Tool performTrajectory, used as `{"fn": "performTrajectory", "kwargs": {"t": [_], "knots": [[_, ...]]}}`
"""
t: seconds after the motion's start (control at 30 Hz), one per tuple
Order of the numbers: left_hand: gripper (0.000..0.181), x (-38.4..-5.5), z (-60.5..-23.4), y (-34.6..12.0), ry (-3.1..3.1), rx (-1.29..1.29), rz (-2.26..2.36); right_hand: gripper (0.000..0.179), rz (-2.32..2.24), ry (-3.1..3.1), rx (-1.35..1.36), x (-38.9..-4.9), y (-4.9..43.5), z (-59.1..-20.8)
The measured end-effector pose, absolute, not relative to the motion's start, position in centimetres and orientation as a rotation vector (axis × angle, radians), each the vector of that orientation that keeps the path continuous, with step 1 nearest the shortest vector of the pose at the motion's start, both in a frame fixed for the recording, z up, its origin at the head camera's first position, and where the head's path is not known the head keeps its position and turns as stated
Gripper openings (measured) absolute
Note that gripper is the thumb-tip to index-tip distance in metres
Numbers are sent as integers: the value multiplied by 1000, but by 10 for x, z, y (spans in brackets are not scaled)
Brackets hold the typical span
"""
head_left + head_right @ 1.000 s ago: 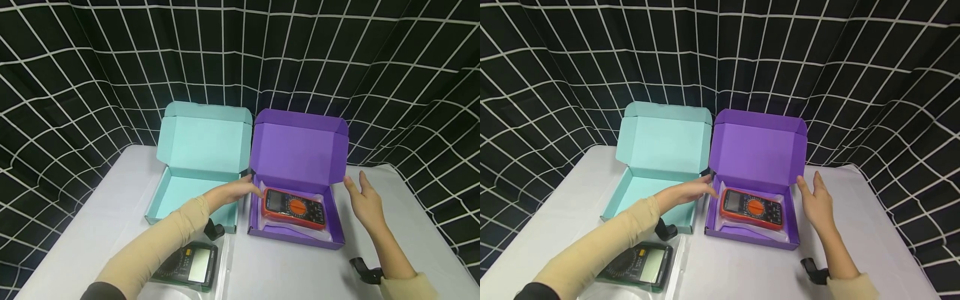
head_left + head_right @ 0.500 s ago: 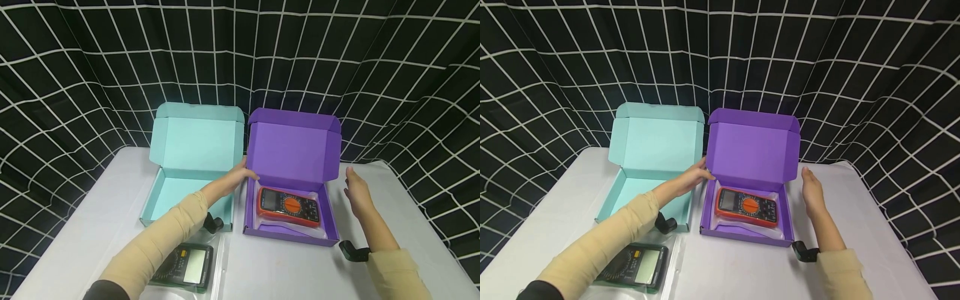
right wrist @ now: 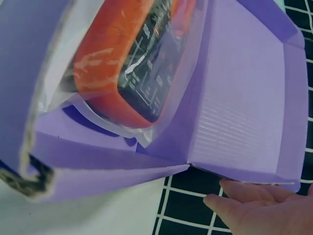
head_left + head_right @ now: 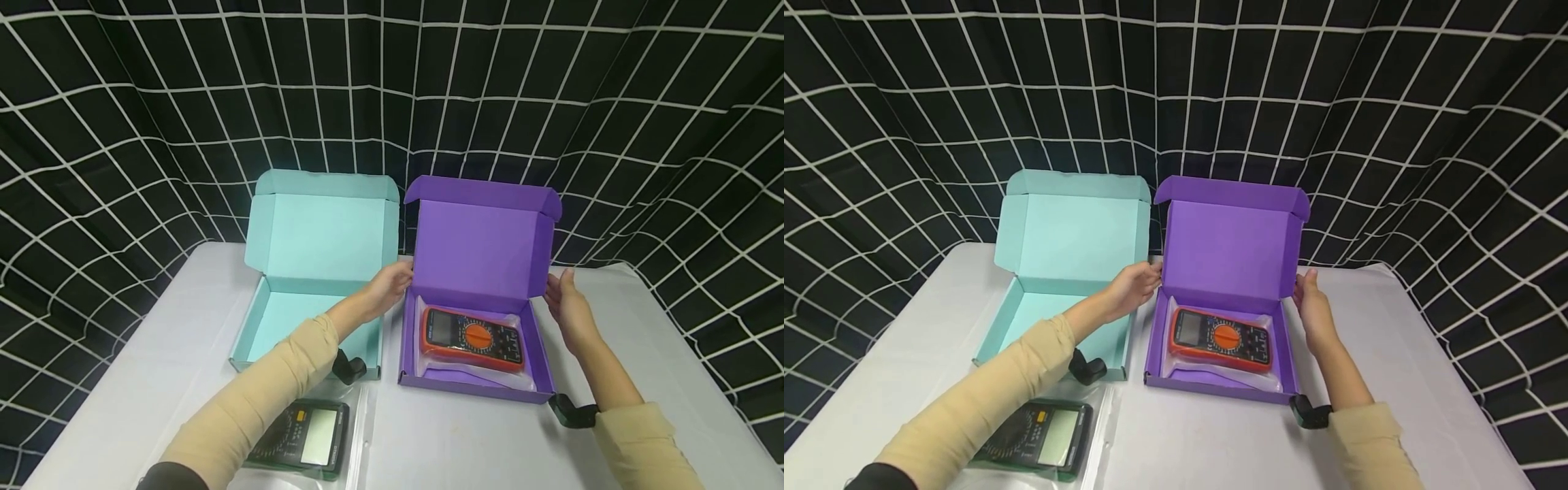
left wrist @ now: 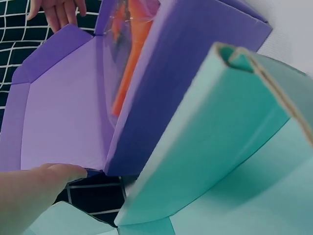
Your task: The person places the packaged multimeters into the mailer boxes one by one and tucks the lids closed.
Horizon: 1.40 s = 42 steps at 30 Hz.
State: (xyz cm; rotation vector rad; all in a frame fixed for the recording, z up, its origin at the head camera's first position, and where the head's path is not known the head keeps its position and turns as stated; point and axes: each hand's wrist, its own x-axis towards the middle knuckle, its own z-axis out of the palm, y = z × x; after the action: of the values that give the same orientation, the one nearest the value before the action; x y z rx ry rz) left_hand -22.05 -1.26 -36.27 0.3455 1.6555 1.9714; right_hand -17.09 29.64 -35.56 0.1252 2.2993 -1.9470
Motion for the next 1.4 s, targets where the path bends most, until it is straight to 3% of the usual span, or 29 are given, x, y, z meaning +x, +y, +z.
{"fn": "performTrajectory", "kwargs": {"t": [0.87, 1.4], "knots": [[70, -201, -368, -24, 1666, 324, 1858, 89, -1929, 2247, -171, -144, 310, -372], [73, -194, -378, -25, 1669, 342, 1790, 91, -1968, 2197, -102, -134, 322, -396]]}}
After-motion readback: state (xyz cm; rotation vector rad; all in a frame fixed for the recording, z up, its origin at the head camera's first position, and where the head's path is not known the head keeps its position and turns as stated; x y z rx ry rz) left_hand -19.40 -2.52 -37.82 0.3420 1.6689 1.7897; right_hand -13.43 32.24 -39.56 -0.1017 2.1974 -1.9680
